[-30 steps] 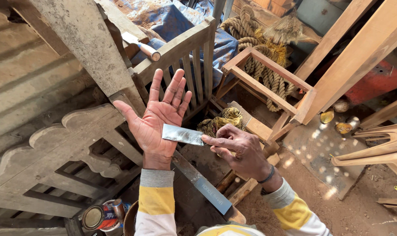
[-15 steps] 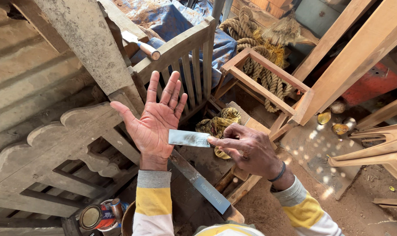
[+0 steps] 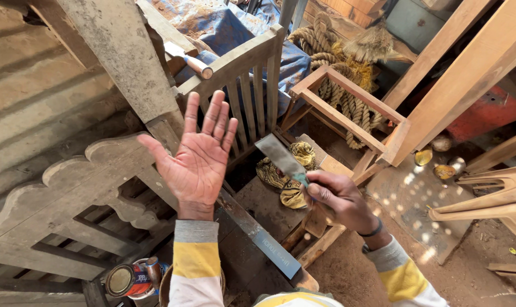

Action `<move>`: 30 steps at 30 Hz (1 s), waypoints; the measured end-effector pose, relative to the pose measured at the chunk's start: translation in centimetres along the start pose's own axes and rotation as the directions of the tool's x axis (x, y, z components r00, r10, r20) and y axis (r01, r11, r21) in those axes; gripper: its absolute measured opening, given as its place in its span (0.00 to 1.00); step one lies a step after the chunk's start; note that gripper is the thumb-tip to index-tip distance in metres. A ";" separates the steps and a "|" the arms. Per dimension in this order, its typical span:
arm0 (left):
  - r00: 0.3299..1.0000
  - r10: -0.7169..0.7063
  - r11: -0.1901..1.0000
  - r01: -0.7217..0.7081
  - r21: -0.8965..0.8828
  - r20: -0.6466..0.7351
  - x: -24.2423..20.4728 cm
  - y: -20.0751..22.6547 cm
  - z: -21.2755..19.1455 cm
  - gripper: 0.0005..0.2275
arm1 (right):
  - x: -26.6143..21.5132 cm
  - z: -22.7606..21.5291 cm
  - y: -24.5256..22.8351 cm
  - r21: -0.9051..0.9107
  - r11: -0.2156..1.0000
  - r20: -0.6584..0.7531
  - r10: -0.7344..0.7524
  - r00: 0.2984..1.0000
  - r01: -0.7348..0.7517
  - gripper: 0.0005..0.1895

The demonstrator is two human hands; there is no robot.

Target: The person sharpens a metal blade using a sharpening stone, applying a liquid from a container, and wipes the blade with a cloth.

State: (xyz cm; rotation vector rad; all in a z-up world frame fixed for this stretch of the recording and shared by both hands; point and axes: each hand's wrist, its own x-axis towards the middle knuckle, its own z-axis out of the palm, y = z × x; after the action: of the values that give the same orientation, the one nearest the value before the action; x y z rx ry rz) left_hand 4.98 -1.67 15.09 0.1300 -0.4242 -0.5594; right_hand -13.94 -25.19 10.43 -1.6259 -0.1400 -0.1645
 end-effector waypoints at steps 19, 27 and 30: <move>0.990 -0.048 0.896 0.102 -0.432 0.133 -0.8 -1.9 0.9 0.54 | 3.2 6.0 1.9 0.113 0.931 0.173 0.327 0.929 -0.348 0.24; 0.992 -0.054 0.900 0.100 -0.425 0.117 -0.9 -2.1 0.7 0.53 | 1.9 4.6 2.4 0.096 0.942 0.196 0.297 0.934 -0.320 0.23; 0.992 -0.059 0.902 0.101 -0.421 0.112 -0.9 -2.1 0.8 0.53 | 1.6 4.1 2.2 0.009 0.932 0.172 0.357 0.918 -0.363 0.24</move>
State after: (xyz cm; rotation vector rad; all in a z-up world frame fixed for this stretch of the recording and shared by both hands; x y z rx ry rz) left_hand 2.87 -2.94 15.02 -0.3035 -0.3822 -0.7302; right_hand -11.82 -21.22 8.35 -1.5948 0.0299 0.2587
